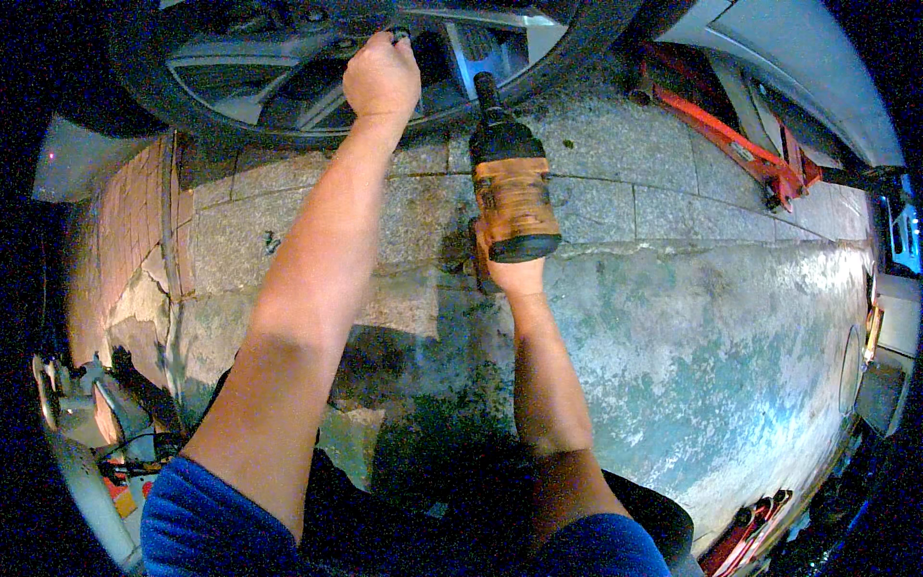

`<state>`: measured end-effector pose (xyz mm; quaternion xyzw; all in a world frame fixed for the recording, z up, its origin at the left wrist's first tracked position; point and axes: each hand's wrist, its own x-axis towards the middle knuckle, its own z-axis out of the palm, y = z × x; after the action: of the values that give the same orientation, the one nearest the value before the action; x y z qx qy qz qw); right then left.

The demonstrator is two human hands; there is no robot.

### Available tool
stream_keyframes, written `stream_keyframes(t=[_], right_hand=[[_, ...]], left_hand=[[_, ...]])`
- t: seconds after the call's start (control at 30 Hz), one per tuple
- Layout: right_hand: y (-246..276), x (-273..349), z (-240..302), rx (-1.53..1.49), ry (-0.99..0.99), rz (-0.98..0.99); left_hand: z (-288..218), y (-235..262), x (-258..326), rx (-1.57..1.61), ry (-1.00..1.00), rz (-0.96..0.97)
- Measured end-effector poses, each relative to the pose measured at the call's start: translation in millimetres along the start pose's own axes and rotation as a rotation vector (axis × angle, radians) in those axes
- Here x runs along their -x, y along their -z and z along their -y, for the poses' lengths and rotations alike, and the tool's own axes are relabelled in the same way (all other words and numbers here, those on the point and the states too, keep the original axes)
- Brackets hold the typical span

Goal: The person unscrews the lug nuts from a car wheel using an impact wrench, removes the tire from the axle, rolls it across the shop, and places it on a tire changer machine.

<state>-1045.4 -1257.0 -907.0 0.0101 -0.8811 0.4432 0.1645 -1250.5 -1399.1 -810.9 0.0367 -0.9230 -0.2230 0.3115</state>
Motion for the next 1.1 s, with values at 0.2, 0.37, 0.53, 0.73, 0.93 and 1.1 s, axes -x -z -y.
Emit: stream_keyframes(t=[0.2,0.37,0.53,0.73,0.93,1.1], right_hand=[[8,-4,9,0.067,0.116,-0.016],[2,0,4,0.011,0.026,0.043],[-3,5,-6,0.01,0.054,0.042],[-8,5,-10,-0.323,-0.144,-0.025],[-16,1,15,-0.192,-0.032,-0.036],[-28,-1,20,-0.091,-0.026,0.123]], left_hand=[[3,3,-6,-0.026,-0.105,-0.004],[9,4,-11,-0.075,-0.188,-0.014],[13,6,-2,-0.052,-0.245,-0.067],[52,34,79,0.06,-0.213,0.079],[220,58,158,-0.261,0.039,0.488],[333,114,169,-0.653,0.412,0.718]])
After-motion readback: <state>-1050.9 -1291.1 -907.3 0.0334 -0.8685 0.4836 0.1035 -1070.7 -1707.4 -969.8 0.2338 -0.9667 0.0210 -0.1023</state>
